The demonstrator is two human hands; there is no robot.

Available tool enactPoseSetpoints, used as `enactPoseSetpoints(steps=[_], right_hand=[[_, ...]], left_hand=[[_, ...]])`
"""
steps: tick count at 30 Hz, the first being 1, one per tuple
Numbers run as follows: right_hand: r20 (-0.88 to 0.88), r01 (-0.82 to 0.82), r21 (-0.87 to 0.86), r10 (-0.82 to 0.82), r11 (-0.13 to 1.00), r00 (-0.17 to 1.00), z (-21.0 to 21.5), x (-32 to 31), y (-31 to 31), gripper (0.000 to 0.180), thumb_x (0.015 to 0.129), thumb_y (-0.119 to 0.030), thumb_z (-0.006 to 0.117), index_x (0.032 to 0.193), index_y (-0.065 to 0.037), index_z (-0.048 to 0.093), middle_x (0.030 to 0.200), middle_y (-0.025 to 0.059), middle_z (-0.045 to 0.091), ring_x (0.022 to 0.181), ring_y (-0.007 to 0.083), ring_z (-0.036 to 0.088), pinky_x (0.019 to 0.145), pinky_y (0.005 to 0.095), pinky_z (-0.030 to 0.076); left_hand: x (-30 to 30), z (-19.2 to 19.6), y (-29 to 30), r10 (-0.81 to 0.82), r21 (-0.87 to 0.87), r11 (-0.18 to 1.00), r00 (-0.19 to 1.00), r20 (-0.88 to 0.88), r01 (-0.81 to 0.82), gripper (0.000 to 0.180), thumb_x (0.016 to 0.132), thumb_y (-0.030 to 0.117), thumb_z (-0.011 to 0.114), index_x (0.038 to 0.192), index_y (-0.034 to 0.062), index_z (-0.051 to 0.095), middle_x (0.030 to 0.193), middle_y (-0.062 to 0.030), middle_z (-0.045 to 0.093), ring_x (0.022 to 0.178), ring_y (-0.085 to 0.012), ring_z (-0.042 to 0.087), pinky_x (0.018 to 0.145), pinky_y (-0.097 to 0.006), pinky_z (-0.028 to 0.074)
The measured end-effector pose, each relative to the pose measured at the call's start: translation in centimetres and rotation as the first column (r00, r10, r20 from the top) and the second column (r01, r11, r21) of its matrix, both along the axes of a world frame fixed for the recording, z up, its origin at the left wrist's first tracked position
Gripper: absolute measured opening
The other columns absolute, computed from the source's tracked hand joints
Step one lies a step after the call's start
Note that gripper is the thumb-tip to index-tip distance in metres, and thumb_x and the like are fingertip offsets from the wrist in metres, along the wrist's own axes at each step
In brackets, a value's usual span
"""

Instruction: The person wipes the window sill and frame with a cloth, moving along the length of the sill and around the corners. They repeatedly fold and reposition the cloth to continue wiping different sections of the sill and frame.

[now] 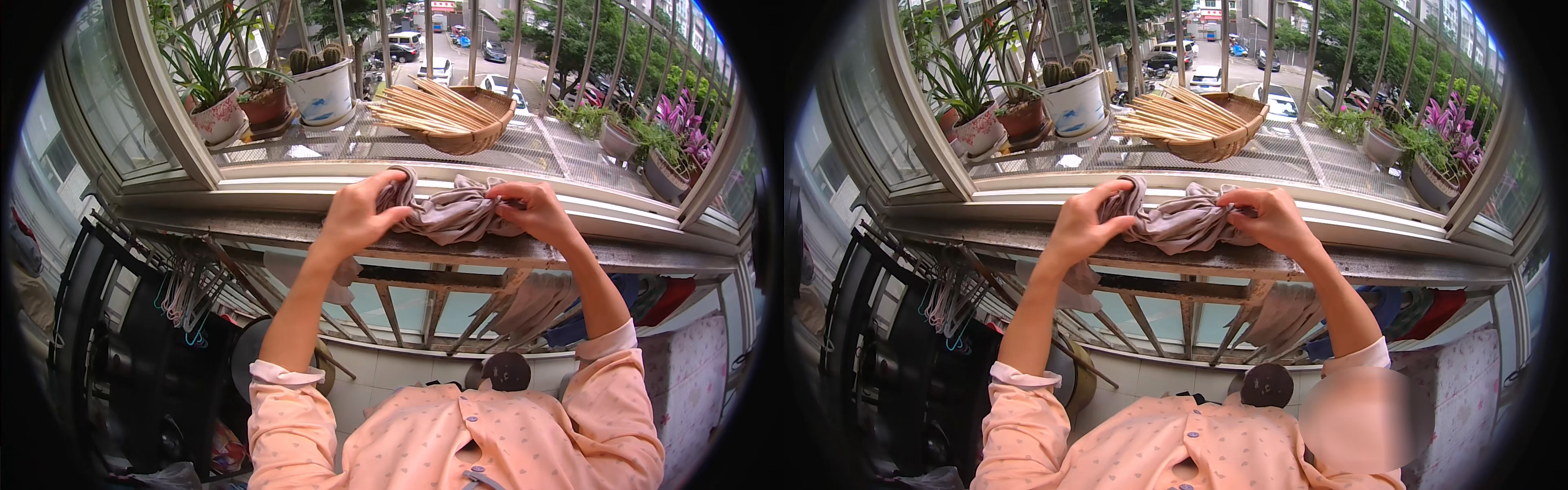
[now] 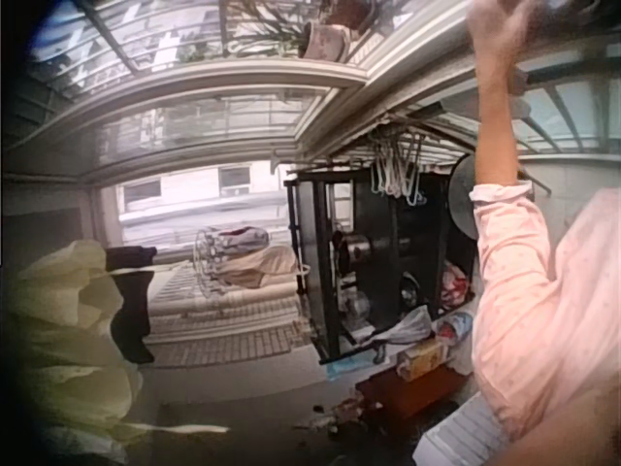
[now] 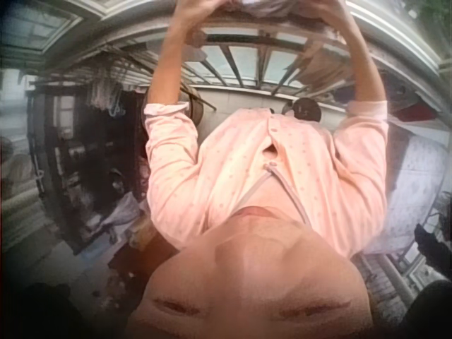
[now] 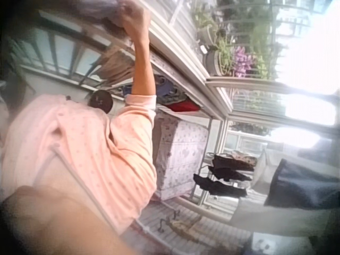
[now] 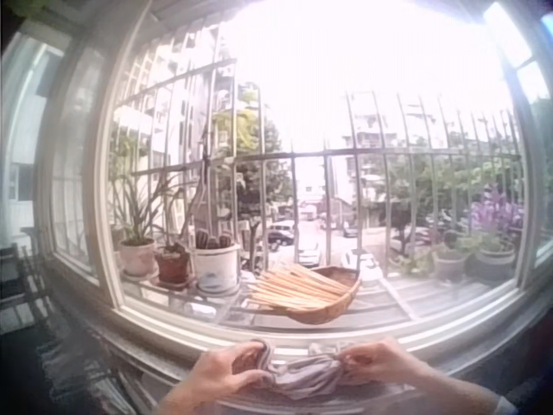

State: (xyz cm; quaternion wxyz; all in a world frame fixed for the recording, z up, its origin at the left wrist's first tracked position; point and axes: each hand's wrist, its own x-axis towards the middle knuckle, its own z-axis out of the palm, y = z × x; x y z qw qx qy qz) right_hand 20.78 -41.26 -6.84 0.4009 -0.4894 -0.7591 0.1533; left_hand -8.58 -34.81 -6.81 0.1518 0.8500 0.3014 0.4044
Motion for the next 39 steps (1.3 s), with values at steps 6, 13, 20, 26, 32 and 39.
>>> enactPoseSetpoints(steps=[6, 13, 20, 26, 32, 39], right_hand=[[-0.120, -0.017, -0.105, 0.005, 0.994, 0.993, -0.5, 0.4, 0.4, 0.022, 0.078, 0.000, 0.064, 0.099, -0.003, 0.067, 0.080, 0.0066, 0.067, 0.067, 0.0093, 0.059, 0.063, 0.0230, 0.049], [-0.686, -0.094, 0.001, 0.069, 0.996, 0.724, 2.1, 0.5, 1.4, 0.020, 0.077, 0.009, 0.060, 0.092, -0.002, 0.068, 0.087, 0.0045, 0.067, 0.074, 0.0088, 0.060, 0.067, 0.0210, 0.051], [-0.087, -0.056, -0.071, 0.049, 0.996, 0.995, 2.7, -6.9, 5.7, 0.020, 0.085, -0.006, 0.060, 0.104, -0.007, 0.065, 0.090, 0.0087, 0.067, 0.081, 0.0176, 0.063, 0.072, 0.0277, 0.052], [0.537, -0.036, 0.163, -0.058, 0.986, 0.841, 0.8, -13.8, 8.1, 0.037, 0.091, -0.039, 0.050, 0.104, -0.004, 0.055, 0.088, 0.0206, 0.062, 0.090, 0.0365, 0.058, 0.074, 0.0462, 0.048], [0.534, -0.023, 0.104, -0.037, 0.994, 0.845, 1.1, -14.7, 8.3, 0.049, 0.091, -0.046, 0.048, 0.118, -0.005, 0.048, 0.083, 0.0208, 0.062, 0.086, 0.0375, 0.059, 0.071, 0.0461, 0.047], [0.565, -0.055, 0.138, -0.033, 0.989, 0.825, 1.2, -15.4, 8.4, 0.057, 0.089, -0.050, 0.049, 0.126, -0.007, 0.046, 0.088, 0.0221, 0.060, 0.086, 0.0362, 0.056, 0.073, 0.0447, 0.047]], left_hand=[[-1.6, -1.3, 0.5, -0.082, -0.189, 0.969, 0.931, 0.356, 0.158, 0.040, 0.074, -0.011, 0.055, 0.113, -0.0019, 0.058, 0.097, -0.0175, 0.067, 0.098, -0.0220, 0.065, 0.085, -0.029, 0.050], [-4.2, 2.2, 3.9, 0.089, 0.341, 0.927, 0.973, 0.212, -0.158, 0.033, 0.074, -0.014, 0.052, 0.098, 0.0022, 0.067, 0.095, -0.0109, 0.070, 0.088, -0.0176, 0.067, 0.080, -0.028, 0.051], [-12.6, 6.2, 9.2, 0.550, 0.736, 0.497, 0.823, 0.142, -0.459, 0.027, 0.070, -0.014, 0.050, 0.087, 0.0033, 0.062, 0.113, -0.0119, 0.063, 0.112, -0.0282, 0.056, 0.095, -0.040, 0.043], [-14.9, -0.7, 10.5, 0.523, 0.239, 0.833, 0.852, -0.041, -0.499, 0.020, 0.074, -0.001, 0.053, 0.090, 0.0070, 0.063, 0.100, -0.0102, 0.064, 0.103, -0.0291, 0.055, 0.089, -0.042, 0.040], [-14.1, -0.3, 10.0, 0.588, 0.738, 0.516, 0.806, 0.064, -0.435, 0.014, 0.080, 0.010, 0.064, 0.090, 0.0016, 0.065, 0.089, -0.0108, 0.066, 0.083, -0.0311, 0.062, 0.073, -0.037, 0.048], [-12.6, -0.1, 10.4, 0.236, 0.181, 0.962, 0.956, -0.175, -0.205, 0.021, 0.085, 0.017, 0.061, 0.088, -0.0020, 0.067, 0.081, -0.0161, 0.067, 0.073, -0.0242, 0.065, 0.067, -0.030, 0.049]])
